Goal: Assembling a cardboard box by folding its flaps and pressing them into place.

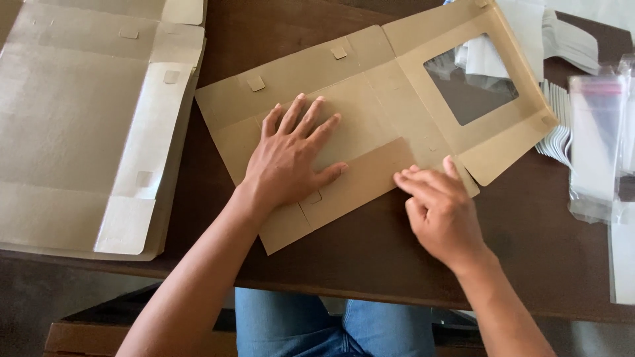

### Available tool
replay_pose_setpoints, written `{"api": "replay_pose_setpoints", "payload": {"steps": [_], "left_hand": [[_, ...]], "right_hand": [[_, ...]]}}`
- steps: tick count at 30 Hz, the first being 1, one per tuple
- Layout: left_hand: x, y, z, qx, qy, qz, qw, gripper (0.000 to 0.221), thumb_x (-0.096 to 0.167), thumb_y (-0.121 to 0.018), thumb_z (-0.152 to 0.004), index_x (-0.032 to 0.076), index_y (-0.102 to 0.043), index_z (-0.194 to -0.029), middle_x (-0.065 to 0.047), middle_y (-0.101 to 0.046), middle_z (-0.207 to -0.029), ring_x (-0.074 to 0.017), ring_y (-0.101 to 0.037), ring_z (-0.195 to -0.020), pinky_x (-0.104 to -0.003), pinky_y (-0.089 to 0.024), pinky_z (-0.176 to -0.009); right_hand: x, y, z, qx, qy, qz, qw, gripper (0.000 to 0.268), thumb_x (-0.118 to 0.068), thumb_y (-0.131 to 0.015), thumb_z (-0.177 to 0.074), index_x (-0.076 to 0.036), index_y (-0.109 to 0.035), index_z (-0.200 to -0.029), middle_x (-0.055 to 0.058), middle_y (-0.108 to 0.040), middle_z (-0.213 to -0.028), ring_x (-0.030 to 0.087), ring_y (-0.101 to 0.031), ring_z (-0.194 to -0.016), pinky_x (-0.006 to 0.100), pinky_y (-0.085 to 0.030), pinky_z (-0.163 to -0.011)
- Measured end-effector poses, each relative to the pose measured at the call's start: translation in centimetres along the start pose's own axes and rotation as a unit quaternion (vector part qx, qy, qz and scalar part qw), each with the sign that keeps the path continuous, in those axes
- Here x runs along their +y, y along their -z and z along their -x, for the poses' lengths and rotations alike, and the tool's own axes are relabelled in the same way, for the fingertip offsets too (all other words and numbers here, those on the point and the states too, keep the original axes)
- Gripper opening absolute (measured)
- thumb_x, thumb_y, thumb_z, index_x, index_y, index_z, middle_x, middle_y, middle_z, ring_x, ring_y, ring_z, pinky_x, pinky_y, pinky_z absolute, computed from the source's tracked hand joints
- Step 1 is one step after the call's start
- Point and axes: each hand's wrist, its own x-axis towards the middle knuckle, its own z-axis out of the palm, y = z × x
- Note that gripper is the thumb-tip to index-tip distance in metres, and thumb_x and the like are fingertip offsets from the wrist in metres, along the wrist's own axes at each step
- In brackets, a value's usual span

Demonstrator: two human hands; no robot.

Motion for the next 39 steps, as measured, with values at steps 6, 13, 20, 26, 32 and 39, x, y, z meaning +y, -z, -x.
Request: {"api": "replay_pose_setpoints", "payload": {"steps": [6,13,20,26,32,39], "left_hand": [[-0.1,-0.1,0.0,0.001,-0.003,-0.006,1.0,0.077,0.068,-0.048,-0.097,0.019,-0.041,-0.155,-0.012,-0.033,-0.165,-0.0344,-0.018,-0.154,-0.055,-0.015,-0.12],[-0.1,-0.2,0.0,0.006,-0.01,0.008,1.0,0.077,0.068,-0.047,-0.097,0.017,-0.043,-0.155,-0.012,-0.033,-0.165,-0.0354,-0.019,-0.154,-0.056,-0.015,-0.12],[-0.1,-0.2,0.0,0.008,-0.002,0.007,1.0,0.077,0.068,-0.05,-0.095,0.018,-0.044,-0.154,-0.012,-0.035,-0.163,-0.0358,-0.02,-0.153,-0.057,-0.017,-0.119],[0.0,-0.2,0.0,0.009,-0.003,0.006,1.0,0.075,0.066,-0.05,-0.096,0.018,-0.044,-0.153,-0.012,-0.034,-0.163,-0.035,-0.02,-0.153,-0.056,-0.016,-0.119],[-0.2,-0.4,0.0,0.011,-0.007,0.004,1.0,0.077,0.068,-0.05,-0.095,0.018,-0.043,-0.154,-0.013,-0.035,-0.164,-0.036,-0.021,-0.153,-0.056,-0.016,-0.119],[0.3,0.1,0.2,-0.005,-0.005,0.003,1.0,0.077,0.067,-0.047,-0.097,0.018,-0.042,-0.155,-0.013,-0.032,-0.165,-0.0363,-0.019,-0.154,-0.057,-0.014,-0.119]], "right_hand": [[1.0,-0.5,0.3,0.033,-0.005,0.061,0.998,0.037,0.014,-0.062,-0.085,-0.003,-0.078,-0.115,0.009,-0.076,-0.112,0.024,-0.071,-0.108,0.059,-0.04,-0.12],[-4.3,-0.7,0.0,0.009,0.005,0.075,0.997,0.032,0.008,-0.065,-0.084,-0.002,-0.075,-0.113,0.014,-0.076,-0.113,0.024,-0.07,-0.105,0.062,-0.042,-0.118],[-10.2,-2.0,-0.7,0.015,0.072,-0.009,0.997,0.032,0.003,-0.057,-0.083,-0.001,-0.071,-0.112,0.009,-0.066,-0.097,0.025,-0.063,-0.093,0.06,-0.04,-0.116],[-12.3,-2.2,-0.6,0.006,0.1,-0.055,0.993,0.036,0.004,-0.055,-0.082,0.001,-0.073,-0.113,0.01,-0.067,-0.099,0.026,-0.064,-0.097,0.057,-0.04,-0.115],[-9.0,-1.3,-0.4,-0.008,0.089,-0.046,0.995,0.036,0.002,-0.059,-0.083,-0.006,-0.074,-0.115,0.007,-0.071,-0.104,0.022,-0.066,-0.103,0.063,-0.039,-0.114],[-3.9,1.2,1.5,-0.032,0.022,0.043,0.998,0.034,-0.013,-0.066,-0.093,-0.006,-0.07,-0.127,0.007,-0.069,-0.122,0.024,-0.066,-0.117,0.059,-0.039,-0.117]]}}
